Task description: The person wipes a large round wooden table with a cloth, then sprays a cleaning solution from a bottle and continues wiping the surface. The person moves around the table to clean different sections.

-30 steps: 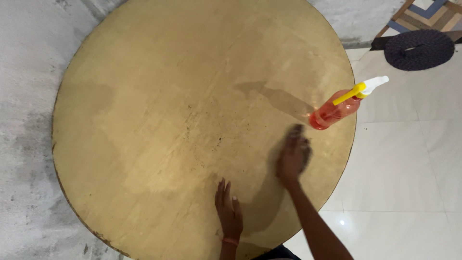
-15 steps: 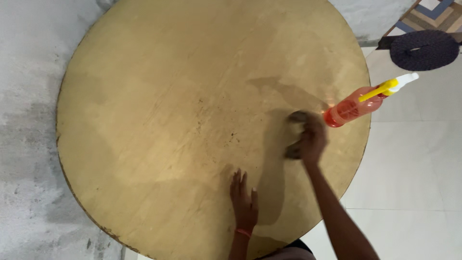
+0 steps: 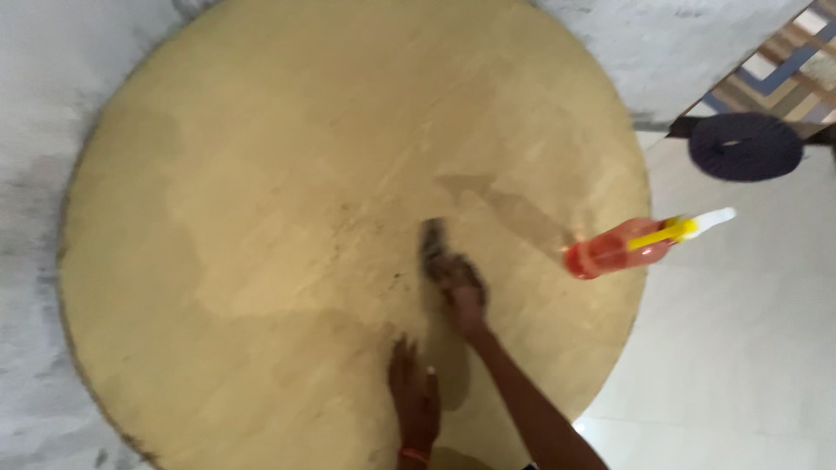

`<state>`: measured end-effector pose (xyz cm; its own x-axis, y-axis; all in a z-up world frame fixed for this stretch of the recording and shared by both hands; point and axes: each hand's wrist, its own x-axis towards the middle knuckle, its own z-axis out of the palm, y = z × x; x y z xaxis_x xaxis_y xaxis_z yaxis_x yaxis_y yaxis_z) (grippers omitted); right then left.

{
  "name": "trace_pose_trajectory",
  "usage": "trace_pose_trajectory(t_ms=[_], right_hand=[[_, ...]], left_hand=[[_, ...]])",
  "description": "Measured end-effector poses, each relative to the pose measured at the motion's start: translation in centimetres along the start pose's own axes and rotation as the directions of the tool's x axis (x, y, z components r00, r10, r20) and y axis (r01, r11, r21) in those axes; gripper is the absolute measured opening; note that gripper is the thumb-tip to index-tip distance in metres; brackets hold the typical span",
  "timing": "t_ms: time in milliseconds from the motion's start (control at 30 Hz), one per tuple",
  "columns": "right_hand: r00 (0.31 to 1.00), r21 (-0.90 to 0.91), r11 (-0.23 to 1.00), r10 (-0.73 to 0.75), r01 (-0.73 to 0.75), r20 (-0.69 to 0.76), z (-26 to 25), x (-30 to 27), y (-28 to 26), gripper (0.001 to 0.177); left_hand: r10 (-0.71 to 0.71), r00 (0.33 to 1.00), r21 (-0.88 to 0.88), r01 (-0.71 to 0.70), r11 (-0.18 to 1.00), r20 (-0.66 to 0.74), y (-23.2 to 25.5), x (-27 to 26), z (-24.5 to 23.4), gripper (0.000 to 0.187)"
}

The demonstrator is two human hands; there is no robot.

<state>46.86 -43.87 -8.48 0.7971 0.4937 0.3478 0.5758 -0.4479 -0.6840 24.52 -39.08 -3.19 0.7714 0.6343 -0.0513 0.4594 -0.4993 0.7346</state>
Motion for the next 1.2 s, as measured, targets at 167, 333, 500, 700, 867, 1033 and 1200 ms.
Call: trace_pose_trajectory(t_ms=[167, 333, 500, 700, 867, 1033, 1200], right_hand=[[0.993, 0.555, 0.832, 0.088, -0.027, -0.083, -2.2, 3.3, -0.2, 0.045], [0.811, 0.345, 0.909, 0.378, -0.234, -0.446, -7.6, 6.5, 6.7, 0.061], [0.919, -0.090, 0.994, 0.023, -0.064, -0.394, -4.5, 6.4, 10.9, 0.069], [0.987, 0.103, 0.991, -0.099, 0.086, 0.126, 2.8, 5.3, 6.4, 0.066], [0.930, 0.616, 0.696, 0.269, -0.369, 0.252, 0.8, 10.2, 4.5, 0.039], [0.909, 0.818, 0.574, 0.324, 0.032, -0.263, -5.4, 16.9, 9.6, 0.031], [0.565, -0.044, 0.903, 0.229, -0.427, -0.793, -8.1, 17.8, 19.9, 0.074]], left_hand=[[0.078, 0.989, 0.011, -0.078, 0.997, -0.126, 3.7, 1.6, 2.1, 0.055], [0.085, 0.986, 0.061, -0.077, 0.995, -0.142, 6.5, 2.9, 4.0, 0.053], [0.055, 0.987, 0.080, -0.043, 0.996, -0.150, 7.1, 3.7, 4.4, 0.053], [-0.013, 0.983, 0.131, 0.037, 0.991, -0.182, 6.2, 6.5, 4.2, 0.055], [-0.068, 0.968, 0.098, 0.094, 0.991, -0.242, 6.3, 7.7, 3.2, 0.051], [-0.052, 0.970, 0.088, 0.075, 0.993, -0.239, 5.8, 7.8, 3.4, 0.052], [-0.090, 0.980, 0.145, 0.117, 0.983, -0.178, 5.1, 9.1, 4.3, 0.053]])
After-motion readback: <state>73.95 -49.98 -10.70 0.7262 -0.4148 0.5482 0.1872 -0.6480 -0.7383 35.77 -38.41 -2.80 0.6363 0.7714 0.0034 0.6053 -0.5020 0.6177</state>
